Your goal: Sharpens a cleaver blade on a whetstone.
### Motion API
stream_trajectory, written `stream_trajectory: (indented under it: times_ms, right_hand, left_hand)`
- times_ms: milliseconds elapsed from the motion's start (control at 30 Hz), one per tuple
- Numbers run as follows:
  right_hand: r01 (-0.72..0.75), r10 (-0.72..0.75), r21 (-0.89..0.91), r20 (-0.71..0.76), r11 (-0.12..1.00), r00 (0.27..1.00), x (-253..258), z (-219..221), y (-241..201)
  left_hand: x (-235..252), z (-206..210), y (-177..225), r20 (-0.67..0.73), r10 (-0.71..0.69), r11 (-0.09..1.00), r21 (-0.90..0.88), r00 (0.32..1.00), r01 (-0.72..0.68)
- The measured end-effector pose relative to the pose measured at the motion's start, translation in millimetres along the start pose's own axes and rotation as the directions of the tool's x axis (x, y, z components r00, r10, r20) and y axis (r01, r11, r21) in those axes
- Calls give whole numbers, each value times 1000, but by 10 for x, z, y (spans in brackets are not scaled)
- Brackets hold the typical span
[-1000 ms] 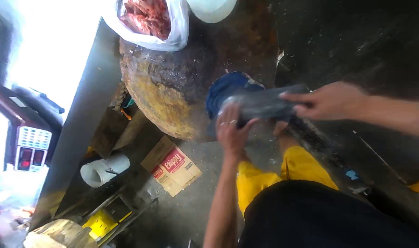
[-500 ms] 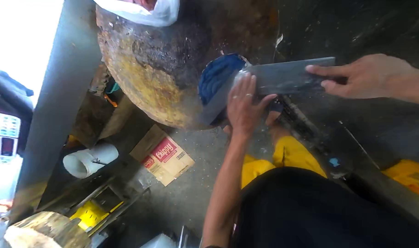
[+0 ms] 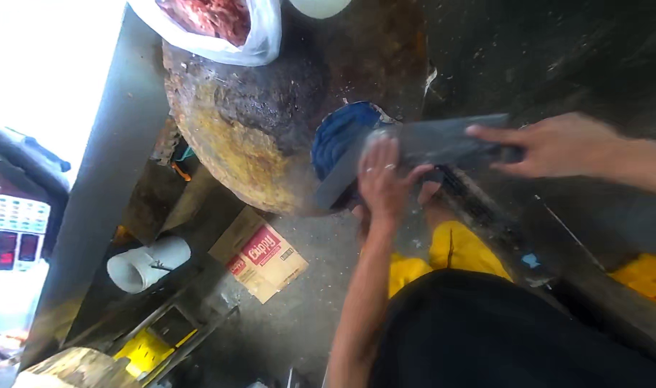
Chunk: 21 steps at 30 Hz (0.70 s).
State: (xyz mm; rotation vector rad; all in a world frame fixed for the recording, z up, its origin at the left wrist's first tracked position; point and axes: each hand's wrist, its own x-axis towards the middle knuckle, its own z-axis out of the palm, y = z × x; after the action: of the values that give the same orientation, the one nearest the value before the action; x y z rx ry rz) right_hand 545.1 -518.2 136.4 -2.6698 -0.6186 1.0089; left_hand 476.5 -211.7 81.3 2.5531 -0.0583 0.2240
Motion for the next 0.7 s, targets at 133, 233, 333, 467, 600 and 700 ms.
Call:
stream_trajectory:
  times_ms: [133, 233, 333, 467, 600, 700]
  right_hand:
    - [-44, 47, -59, 50, 997, 998, 270, -98, -595]
    - [183, -200, 109, 181, 977, 963, 785, 280, -1880]
    - [345, -369, 147, 192, 927, 909, 980, 513, -2307]
    - [155, -168, 128, 99, 980, 981, 421, 379, -1157]
    - [-103, 102, -50, -23, 993, 995, -220, -27, -109]
    - [-68, 74, -74, 90, 995, 993, 70, -109, -577]
  left_hand:
    - [-188, -342, -471, 97, -12, 998, 68, 995, 5]
    - [-964, -1216, -1429, -9, -237, 949, 213, 972, 233]
    - [-1279, -1540, -1670, -47, -316, 915, 249, 948, 317]
    - [-606, -813, -833, -20, -96, 992, 76, 995, 97]
    - [70, 148, -46, -137, 91, 991, -90, 986, -104]
    - [-187, -239, -418, -65, 41, 996, -70, 997, -45]
